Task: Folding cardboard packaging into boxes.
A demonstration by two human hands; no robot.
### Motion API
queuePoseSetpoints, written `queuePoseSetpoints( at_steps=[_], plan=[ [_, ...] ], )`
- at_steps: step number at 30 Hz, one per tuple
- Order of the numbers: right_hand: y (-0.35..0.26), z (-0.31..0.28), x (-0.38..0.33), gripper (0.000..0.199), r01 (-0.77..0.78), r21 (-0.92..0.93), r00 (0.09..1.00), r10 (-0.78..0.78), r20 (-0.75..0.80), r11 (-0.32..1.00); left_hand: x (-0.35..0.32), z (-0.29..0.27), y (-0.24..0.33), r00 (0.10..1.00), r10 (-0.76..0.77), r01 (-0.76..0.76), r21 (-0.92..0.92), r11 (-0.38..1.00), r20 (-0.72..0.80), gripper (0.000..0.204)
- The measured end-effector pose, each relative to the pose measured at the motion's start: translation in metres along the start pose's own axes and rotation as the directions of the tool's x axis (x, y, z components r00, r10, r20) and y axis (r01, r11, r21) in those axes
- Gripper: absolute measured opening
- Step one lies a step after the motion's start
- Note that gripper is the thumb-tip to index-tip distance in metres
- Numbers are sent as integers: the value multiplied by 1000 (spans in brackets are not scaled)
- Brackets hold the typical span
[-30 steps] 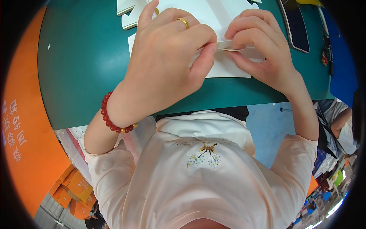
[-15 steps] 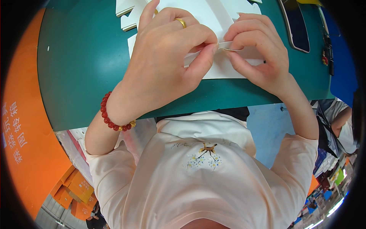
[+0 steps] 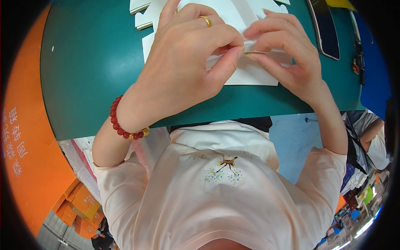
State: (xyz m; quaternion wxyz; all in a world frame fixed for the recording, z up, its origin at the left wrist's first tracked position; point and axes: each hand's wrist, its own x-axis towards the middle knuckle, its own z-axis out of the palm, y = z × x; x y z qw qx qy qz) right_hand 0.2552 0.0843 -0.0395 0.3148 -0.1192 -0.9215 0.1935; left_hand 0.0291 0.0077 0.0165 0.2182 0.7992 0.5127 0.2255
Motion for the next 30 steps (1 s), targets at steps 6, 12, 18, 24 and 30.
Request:
queuePoseSetpoints(
  at_steps=[6, 12, 18, 24, 30],
  plan=[
    [-1, -16, -2, 22, -141, 131, 989, 135, 53, 981, -3, 3, -2, 1000, 22, -21, 51, 998, -16, 7],
    [40, 32, 19, 17, 354, 85, 918, -329, -219, 931, 31, 70, -77, 498, 680, -728, 167, 665, -538, 12],
    [-36, -20, 35, 11, -390, 114, 893, 346, 287, 914, -15, 6, -23, 962, 244, -227, 138, 964, -123, 12],
    [-24, -2, 30, 7, 122, 76, 991, -117, -59, 990, -57, -7, -42, 937, 342, -320, 209, 924, -75, 24],
    [12, 41, 23, 8, 233, 10, 958, -228, -172, 973, -46, 11, -38, 906, 399, -352, 271, 896, -142, 28]
  ],
)
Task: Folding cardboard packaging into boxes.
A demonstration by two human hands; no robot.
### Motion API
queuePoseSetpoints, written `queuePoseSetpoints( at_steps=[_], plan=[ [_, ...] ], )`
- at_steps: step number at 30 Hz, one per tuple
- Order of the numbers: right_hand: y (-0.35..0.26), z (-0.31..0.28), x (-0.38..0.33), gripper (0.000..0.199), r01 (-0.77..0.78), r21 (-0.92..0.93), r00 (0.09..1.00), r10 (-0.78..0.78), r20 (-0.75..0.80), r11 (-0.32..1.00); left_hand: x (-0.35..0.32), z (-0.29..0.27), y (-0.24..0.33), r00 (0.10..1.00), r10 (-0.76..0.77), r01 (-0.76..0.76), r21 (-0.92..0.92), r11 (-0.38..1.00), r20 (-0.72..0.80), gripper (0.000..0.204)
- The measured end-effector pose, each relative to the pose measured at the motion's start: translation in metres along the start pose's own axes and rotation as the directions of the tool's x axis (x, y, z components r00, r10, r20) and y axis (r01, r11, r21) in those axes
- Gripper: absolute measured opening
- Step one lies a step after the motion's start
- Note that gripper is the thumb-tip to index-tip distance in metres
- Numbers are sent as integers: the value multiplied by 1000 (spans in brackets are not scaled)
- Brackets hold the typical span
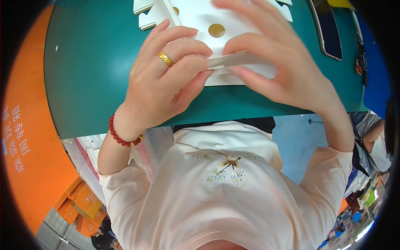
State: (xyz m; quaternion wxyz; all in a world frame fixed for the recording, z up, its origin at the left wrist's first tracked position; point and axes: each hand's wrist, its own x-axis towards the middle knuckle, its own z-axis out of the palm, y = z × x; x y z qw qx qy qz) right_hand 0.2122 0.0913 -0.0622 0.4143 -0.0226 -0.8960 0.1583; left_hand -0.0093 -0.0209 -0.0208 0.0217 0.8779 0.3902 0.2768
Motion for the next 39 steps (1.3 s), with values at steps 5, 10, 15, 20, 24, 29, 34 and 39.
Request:
queuePoseSetpoints(
  at_steps=[5, 10, 15, 20, 24, 29, 34, 39],
  plan=[
    [12, 19, -2, 9, 297, 108, 948, -280, -152, 949, -5, 6, 4, 991, -81, 67, -130, 989, -105, 20],
    [12, 19, -4, 7, 301, 131, 949, -283, -140, 945, -7, 12, 3, 989, -70, 49, -160, 986, -130, 19],
    [17, 21, -5, 8, 319, 93, 943, -307, -125, 943, -6, 13, 4, 987, -86, 61, -182, 981, -133, 18],
    [19, 22, -2, 7, 373, 36, 923, -367, -117, 927, -7, 9, 4, 995, -26, 12, -145, 989, -92, 15],
    [23, 24, -4, 6, 423, 14, 897, -417, -146, 906, -6, 12, 4, 983, -54, 21, -179, 984, -177, 16],
    [17, 24, -6, 7, 383, 34, 918, -376, -122, 923, -12, 11, 3, 992, -42, 30, -104, 994, -120, 21],
    [17, 22, -10, 8, 354, 44, 930, -347, -118, 934, -4, -7, -2, 995, -99, 98, -161, 982, 5, 29],
    [10, 18, -4, 9, 321, 14, 945, -319, -75, 947, -9, -7, -9, 995, -95, 94, -181, 979, 4, 31]
  ],
)
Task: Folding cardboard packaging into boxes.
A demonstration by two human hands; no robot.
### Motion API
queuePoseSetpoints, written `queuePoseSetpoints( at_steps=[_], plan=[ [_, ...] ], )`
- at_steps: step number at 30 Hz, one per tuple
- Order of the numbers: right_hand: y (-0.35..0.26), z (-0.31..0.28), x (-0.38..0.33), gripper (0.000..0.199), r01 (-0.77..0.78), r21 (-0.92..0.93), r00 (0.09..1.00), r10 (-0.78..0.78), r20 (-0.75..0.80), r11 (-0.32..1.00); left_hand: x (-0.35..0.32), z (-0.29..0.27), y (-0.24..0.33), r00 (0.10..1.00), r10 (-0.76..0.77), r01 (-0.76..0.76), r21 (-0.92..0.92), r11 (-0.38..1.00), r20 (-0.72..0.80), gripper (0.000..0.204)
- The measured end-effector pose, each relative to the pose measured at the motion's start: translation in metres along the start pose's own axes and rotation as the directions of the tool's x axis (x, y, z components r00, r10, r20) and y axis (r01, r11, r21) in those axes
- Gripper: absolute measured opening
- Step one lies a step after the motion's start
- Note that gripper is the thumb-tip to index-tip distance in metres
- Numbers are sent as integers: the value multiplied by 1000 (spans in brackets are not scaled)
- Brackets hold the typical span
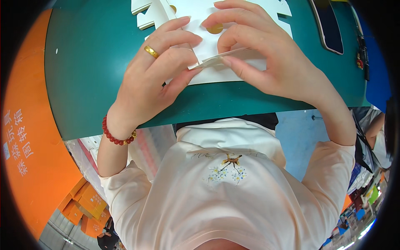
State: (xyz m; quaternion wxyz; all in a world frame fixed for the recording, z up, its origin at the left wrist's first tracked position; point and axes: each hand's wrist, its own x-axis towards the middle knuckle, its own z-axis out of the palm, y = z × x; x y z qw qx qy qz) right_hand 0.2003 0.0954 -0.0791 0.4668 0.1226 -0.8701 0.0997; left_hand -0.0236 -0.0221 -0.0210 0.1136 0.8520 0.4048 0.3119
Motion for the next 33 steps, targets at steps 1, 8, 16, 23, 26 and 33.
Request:
queuePoseSetpoints(
  at_steps=[1, 8, 16, 23, 26, 33],
  plan=[
    [-2, -1, 1, 12, -23, -70, 999, 26, 32, 997, 1, -1, 0, 1000, -5, 5, -13, 1000, 8, 31],
    [-41, -26, 49, 20, -702, 49, 681, 649, 339, 711, 2, 0, -2, 1000, 0, 0, -24, 1000, 19, 30],
    [-39, -27, 55, 20, -771, 67, 601, 687, 409, 634, -3, 6, 0, 999, -34, 34, -15, 999, -14, 27],
    [-37, -28, 57, 18, -784, 51, 575, 694, 433, 618, 0, 7, 1, 999, -35, 35, -6, 999, -15, 29],
    [-35, -28, 66, 17, -855, 47, 463, 721, 515, 517, -3, 10, 2, 997, -69, 67, -55, 996, -37, 33],
    [-33, -29, 64, 20, -824, 32, 495, 690, 529, 566, 17, -8, 7, 990, -137, 137, -8, 990, 32, 36]
  ],
)
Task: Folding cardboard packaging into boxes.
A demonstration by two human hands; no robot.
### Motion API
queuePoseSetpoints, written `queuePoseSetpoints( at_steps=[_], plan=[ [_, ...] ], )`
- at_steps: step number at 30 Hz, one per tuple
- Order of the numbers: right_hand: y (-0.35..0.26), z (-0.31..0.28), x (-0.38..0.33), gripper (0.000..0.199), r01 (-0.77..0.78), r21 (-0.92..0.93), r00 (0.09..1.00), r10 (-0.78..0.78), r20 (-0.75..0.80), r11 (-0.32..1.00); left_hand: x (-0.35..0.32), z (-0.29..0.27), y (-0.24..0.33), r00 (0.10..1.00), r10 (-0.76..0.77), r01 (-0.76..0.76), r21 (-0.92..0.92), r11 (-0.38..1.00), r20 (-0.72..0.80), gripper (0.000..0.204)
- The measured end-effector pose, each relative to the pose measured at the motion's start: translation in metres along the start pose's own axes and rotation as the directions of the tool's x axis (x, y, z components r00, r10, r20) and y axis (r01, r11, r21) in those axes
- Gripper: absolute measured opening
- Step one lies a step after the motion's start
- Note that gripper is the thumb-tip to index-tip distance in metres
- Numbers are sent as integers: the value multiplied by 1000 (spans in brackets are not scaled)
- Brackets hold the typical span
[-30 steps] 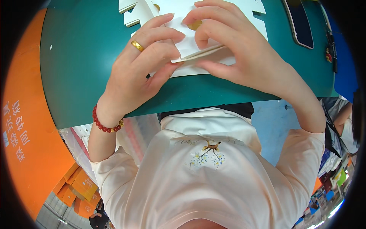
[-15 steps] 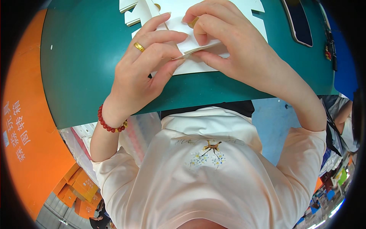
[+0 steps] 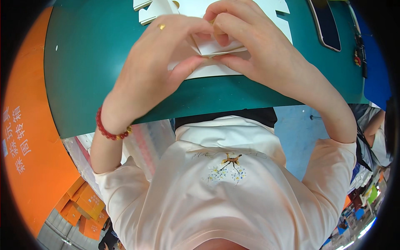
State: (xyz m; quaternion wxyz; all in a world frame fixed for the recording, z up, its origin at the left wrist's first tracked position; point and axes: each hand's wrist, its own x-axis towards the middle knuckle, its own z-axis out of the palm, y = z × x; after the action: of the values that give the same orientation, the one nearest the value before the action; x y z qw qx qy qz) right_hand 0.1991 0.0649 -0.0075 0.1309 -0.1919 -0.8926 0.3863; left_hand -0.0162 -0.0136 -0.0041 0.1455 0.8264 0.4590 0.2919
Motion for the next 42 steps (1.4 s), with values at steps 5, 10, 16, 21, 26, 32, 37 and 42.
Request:
queuePoseSetpoints(
  at_steps=[5, 10, 16, 21, 26, 32, 37, 42],
  plan=[
    [4, -4, -1, 21, -22, 102, 999, 18, 35, 995, 11, -4, -10, 986, 77, -50, -177, 983, 146, 17],
    [3, -4, -2, 22, -12, 81, 1000, 10, 20, 997, 8, 3, -6, 993, 75, -65, -103, 993, 96, 14],
    [11, -12, -7, 30, 105, 76, 995, -104, -11, 992, 4, 5, 6, 997, 36, -40, 58, 998, 68, 17],
    [28, -12, -32, 32, 258, -346, 920, -339, -199, 902, -10, -7, -11, 996, -3, 5, -30, 1000, 86, 21],
    [32, -9, -28, 33, 241, -307, 942, -298, -156, 921, -11, 0, -17, 996, 54, -45, 111, 993, -74, 39],
    [25, 3, -25, 27, 209, -154, 954, -236, -185, 966, -33, 11, -32, 986, 165, -163, 55, 985, -37, 46],
    [31, 3, -25, 26, 142, -80, 974, -154, -165, 987, -23, 12, -20, 995, 28, -22, 64, 998, -91, 44],
    [31, 3, -16, 24, 215, -101, 948, -232, -217, 971, -26, 7, -26, 997, 53, -50, 61, 997, -51, 46]
  ],
)
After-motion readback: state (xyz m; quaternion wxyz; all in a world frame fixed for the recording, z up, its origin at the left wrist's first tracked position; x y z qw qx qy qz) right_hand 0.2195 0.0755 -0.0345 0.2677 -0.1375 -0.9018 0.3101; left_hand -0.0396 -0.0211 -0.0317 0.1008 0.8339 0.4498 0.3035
